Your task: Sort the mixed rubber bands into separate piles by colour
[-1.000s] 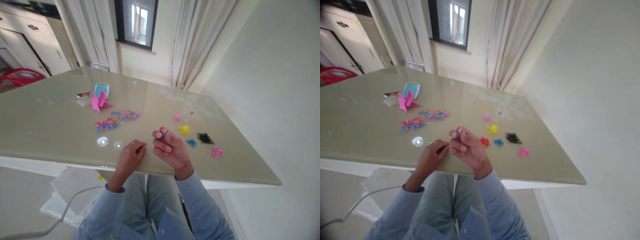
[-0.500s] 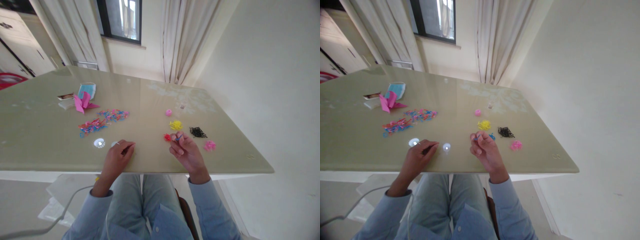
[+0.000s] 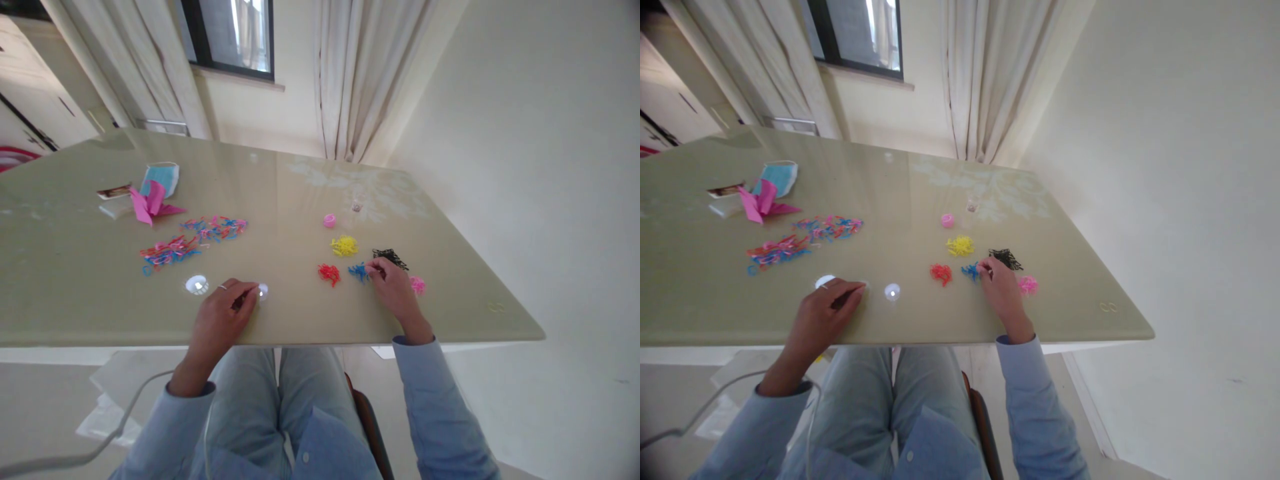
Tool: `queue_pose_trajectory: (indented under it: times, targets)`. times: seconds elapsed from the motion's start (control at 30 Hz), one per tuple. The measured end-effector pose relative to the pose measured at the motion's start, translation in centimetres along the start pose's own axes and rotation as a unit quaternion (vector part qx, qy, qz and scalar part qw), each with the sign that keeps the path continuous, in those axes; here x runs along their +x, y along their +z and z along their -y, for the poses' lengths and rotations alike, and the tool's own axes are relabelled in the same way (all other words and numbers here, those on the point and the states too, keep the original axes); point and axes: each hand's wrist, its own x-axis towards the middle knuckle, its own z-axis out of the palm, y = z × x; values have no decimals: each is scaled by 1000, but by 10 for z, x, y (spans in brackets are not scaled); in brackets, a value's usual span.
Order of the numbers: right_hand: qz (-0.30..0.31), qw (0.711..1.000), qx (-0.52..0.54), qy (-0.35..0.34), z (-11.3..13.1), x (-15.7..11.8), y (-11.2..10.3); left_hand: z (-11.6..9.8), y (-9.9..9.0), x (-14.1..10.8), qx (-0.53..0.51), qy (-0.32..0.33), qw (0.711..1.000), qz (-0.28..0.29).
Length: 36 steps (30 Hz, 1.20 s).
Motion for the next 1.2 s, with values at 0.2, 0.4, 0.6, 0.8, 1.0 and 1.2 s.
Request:
queue_pose_trajectory:
  times: [0.2, 0.4, 0.6, 0.8, 1.0, 1.2]
  targets:
    - [19, 999, -35, 2, 6, 3, 3, 0, -1, 0, 10, -10, 1000, 2]
    - [-38, 999, 24, 8, 2, 1, -1, -2, -1, 1, 3, -28, 1000, 1]
    - [-87, 982, 154, 60, 11, -25, 4, -2, 0, 1, -5, -25, 1000, -9]
    - [50, 986, 155, -41, 35, -57, 29, -1, 0, 0, -6, -25, 1000, -3]
    - [71, 981, 174, -41, 28, -52, 27, -1, -7, 4, -112, -72, 991, -22]
    - [62, 976, 209, -23, 22, -50, 22, 19, -28, 13, -134, -154, 975, -88]
